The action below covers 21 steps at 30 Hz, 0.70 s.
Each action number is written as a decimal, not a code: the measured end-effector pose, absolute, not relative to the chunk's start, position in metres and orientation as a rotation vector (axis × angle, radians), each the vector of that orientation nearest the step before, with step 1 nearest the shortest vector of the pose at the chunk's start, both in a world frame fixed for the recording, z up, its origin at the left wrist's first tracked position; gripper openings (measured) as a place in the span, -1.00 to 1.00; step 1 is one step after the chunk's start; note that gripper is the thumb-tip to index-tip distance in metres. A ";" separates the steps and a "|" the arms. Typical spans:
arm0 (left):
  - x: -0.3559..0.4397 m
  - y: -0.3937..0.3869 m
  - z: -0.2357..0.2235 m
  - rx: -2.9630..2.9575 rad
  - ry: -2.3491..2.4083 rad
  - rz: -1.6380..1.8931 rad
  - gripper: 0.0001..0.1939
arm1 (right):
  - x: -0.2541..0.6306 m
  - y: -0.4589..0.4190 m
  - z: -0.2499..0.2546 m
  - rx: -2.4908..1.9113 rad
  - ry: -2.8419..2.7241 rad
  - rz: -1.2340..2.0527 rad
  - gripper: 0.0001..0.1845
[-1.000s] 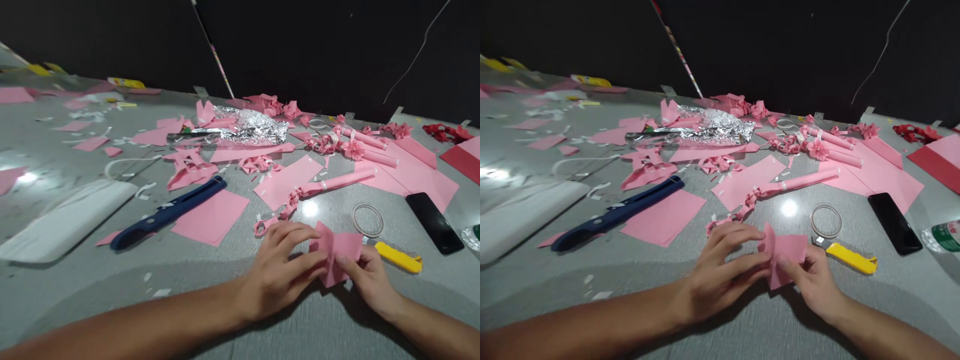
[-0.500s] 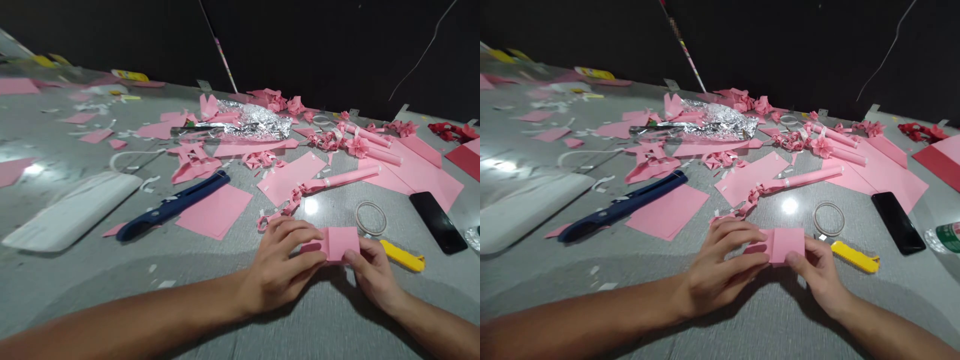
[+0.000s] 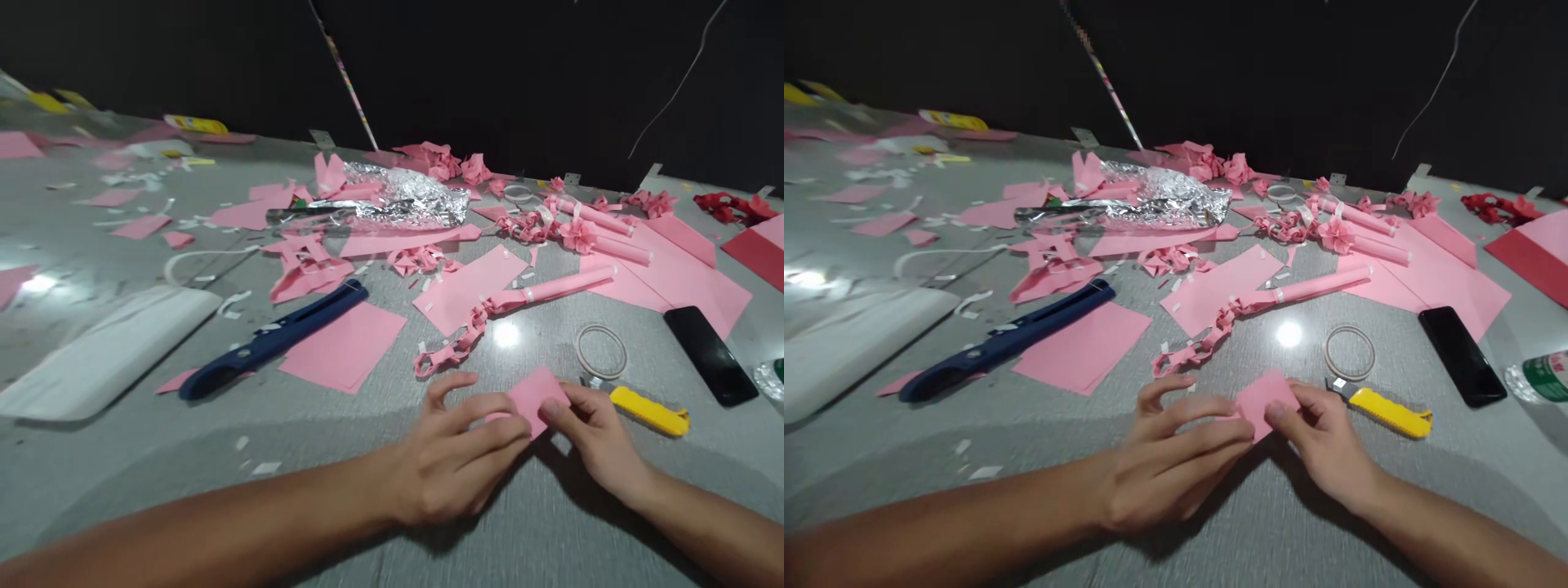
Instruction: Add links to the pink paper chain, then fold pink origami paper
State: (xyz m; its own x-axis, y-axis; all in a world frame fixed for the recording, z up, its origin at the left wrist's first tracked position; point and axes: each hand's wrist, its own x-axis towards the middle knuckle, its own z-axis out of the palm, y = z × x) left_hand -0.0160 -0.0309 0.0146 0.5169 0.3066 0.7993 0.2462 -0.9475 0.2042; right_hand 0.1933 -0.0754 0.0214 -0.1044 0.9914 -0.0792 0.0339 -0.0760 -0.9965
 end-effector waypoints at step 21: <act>-0.018 -0.031 0.014 2.765 0.417 1.448 -0.76 | 0.198 -0.077 0.013 -1.195 -1.048 1.384 -0.45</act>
State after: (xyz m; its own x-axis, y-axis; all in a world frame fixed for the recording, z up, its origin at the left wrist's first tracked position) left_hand -0.0180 -0.0310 0.0142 0.5421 0.2295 0.8083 0.2358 -0.9649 0.1158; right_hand 0.1980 -0.0766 0.0132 -0.0256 0.9905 -0.1353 -0.1385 -0.1376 -0.9808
